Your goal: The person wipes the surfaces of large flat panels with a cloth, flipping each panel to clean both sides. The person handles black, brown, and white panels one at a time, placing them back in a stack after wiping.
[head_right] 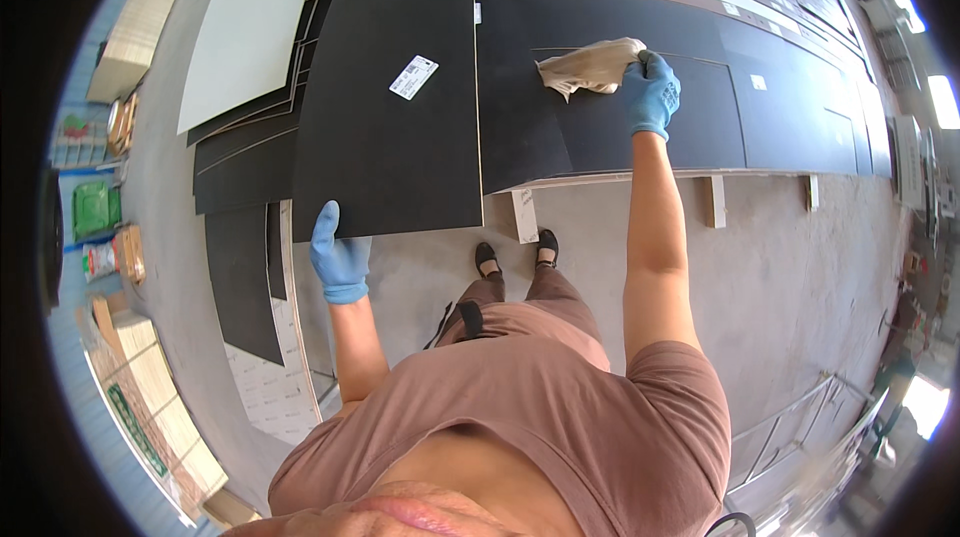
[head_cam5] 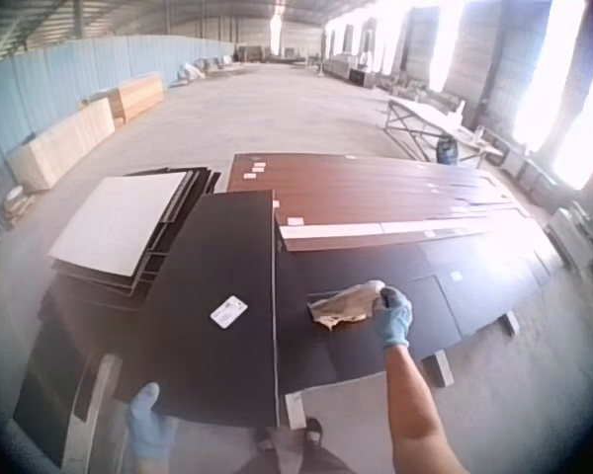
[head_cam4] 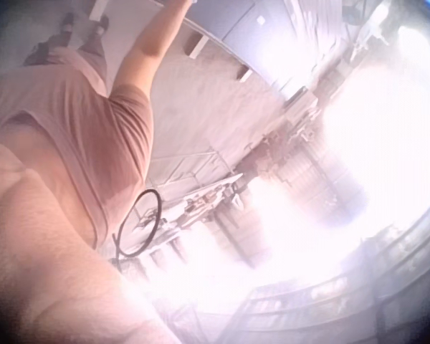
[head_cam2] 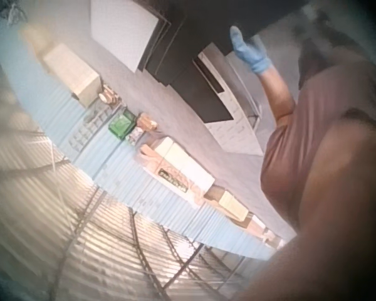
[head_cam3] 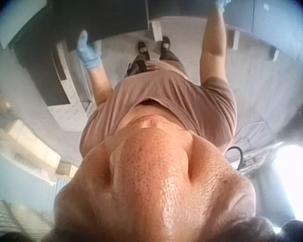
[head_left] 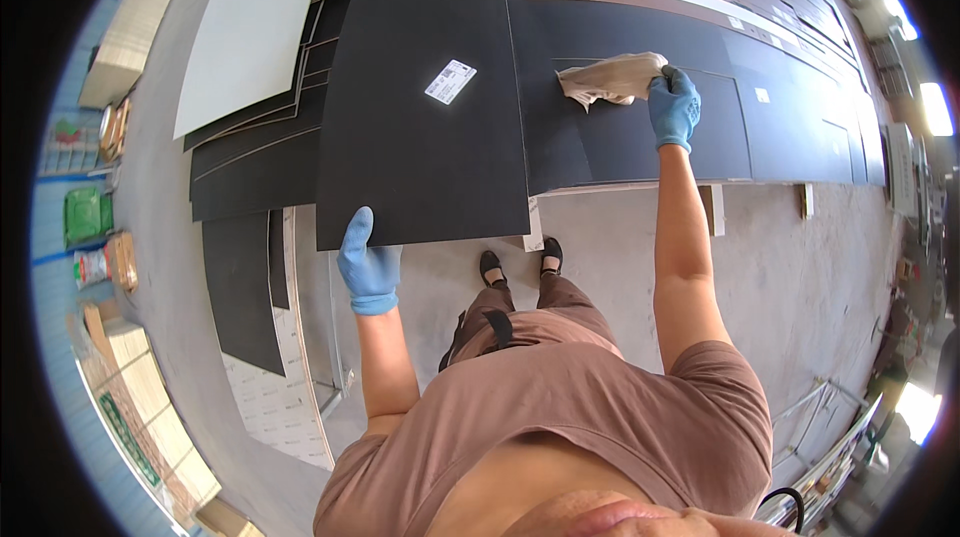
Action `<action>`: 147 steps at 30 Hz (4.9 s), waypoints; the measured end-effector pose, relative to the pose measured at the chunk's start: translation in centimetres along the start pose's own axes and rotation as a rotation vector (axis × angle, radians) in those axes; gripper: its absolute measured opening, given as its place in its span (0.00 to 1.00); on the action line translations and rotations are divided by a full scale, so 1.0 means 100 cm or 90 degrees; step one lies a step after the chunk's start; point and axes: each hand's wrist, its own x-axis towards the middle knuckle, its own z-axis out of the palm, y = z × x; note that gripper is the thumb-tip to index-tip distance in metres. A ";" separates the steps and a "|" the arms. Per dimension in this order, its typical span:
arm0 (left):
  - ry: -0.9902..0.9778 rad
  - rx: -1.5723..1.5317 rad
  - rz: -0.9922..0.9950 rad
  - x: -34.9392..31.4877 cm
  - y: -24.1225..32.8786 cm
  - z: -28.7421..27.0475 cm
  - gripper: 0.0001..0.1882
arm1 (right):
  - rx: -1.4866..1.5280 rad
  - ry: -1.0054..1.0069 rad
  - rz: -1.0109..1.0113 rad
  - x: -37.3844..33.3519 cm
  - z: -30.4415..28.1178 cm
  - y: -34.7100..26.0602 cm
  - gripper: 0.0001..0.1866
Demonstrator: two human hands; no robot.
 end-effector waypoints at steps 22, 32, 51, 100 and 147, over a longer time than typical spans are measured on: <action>0.082 0.409 -0.224 -0.012 -0.194 0.167 0.30 | 0.692 -0.240 0.252 0.032 -0.263 -0.003 0.15; -0.551 -0.020 -0.077 -0.050 -0.192 0.360 0.51 | -0.057 0.034 -0.526 0.025 -0.348 0.062 0.15; -0.274 0.090 -0.204 -0.150 -0.198 0.232 0.30 | -0.158 -0.181 -0.588 -0.068 -0.322 0.115 0.18; 0.154 -0.060 0.277 -0.111 -0.095 0.086 0.26 | 0.217 -0.301 0.062 0.055 0.040 0.078 0.10; -0.886 0.716 -0.785 -0.370 -0.622 0.465 0.13 | 0.218 0.148 0.336 0.022 -0.558 0.508 0.12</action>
